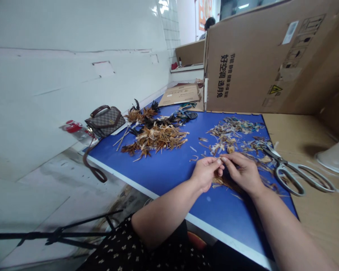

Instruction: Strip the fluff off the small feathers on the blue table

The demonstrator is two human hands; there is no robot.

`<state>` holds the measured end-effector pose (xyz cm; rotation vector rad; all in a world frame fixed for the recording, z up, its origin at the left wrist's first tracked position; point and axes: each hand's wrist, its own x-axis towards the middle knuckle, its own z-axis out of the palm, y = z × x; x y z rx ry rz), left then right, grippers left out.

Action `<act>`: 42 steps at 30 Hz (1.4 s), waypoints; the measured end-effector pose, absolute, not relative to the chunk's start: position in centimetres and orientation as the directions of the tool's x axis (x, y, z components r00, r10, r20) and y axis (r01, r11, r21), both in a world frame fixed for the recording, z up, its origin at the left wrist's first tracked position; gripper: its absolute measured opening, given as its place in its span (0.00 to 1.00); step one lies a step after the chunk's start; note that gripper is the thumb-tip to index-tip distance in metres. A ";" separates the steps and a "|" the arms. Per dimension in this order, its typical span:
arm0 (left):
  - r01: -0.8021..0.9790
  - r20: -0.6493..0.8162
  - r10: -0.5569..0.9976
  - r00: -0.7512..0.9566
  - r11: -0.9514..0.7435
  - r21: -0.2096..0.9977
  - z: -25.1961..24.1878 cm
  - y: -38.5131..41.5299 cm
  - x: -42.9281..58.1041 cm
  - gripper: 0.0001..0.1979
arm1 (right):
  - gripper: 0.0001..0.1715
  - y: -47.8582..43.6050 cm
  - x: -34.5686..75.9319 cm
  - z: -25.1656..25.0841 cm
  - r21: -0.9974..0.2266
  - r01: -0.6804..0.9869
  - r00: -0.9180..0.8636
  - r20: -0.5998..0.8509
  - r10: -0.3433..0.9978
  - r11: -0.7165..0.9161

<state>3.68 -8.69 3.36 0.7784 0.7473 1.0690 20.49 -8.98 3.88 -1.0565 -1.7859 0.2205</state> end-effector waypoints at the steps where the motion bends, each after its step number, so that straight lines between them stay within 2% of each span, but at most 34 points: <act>1: -0.475 -0.150 0.943 0.296 0.282 0.834 3.4 -8.7 3.7 0.28 | 0.17 -9.1 20.4 4.1 -0.577 0.551 -0.124 0.657 0.743 0.602; 6: -0.467 -0.160 0.947 0.278 0.279 0.839 3.6 -8.6 3.9 0.23 | 0.18 -9.7 19.7 4.8 -0.566 0.531 -0.202 0.638 0.743 0.631; 10: -0.466 -0.127 0.966 0.226 0.221 0.857 4.0 -8.7 3.6 0.24 | 0.19 -9.7 19.9 4.3 -0.557 0.581 -0.122 0.662 0.739 0.594; 17: -0.328 0.212 0.957 0.196 -0.140 0.934 5.2 -10.9 2.7 0.20 | 0.29 -8.4 22.1 2.7 -0.569 0.718 0.101 0.656 0.748 0.401; 22: -0.233 0.434 0.889 0.144 -0.395 0.888 5.6 -11.2 2.3 0.15 | 0.22 -7.7 22.7 1.6 -0.553 0.752 0.127 0.655 0.745 0.358; 26: -0.154 0.530 0.803 0.273 -0.508 0.848 6.1 -12.0 2.1 0.14 | 0.21 -7.4 22.6 0.9 -0.540 0.737 0.067 0.657 0.751 0.407; 29: -0.182 0.562 0.642 0.521 -0.560 0.808 5.9 -13.3 2.3 0.12 | 0.20 -7.3 22.6 0.6 -0.533 0.731 0.034 0.654 0.756 0.427; 31: -0.205 0.572 0.422 0.703 -0.650 0.732 5.4 -14.0 2.6 0.10 | 0.18 -7.3 22.5 0.5 -0.526 0.733 0.024 0.655 0.755 0.432; 33: -0.232 0.557 0.180 0.811 -0.775 0.588 4.7 -14.0 3.1 0.10 | 0.17 -7.4 22.4 0.6 -0.519 0.735 0.016 0.657 0.754 0.437; 36: -0.352 0.479 -0.160 0.863 -0.871 0.342 4.0 -13.0 3.9 0.09 | 0.16 -7.5 22.3 0.9 -0.514 0.736 0.004 0.655 0.756 0.441; 38: -0.447 0.402 -0.325 0.856 -0.857 0.257 4.2 -12.3 4.4 0.11 | 0.16 -7.6 22.3 1.0 -0.513 0.735 -0.007 0.648 0.761 0.443; 42: -0.474 0.285 -0.411 0.866 -0.855 0.209 4.7 -11.6 5.3 0.20 | 0.15 -7.9 22.0 1.4 -0.514 0.731 -0.033 0.631 0.775 0.449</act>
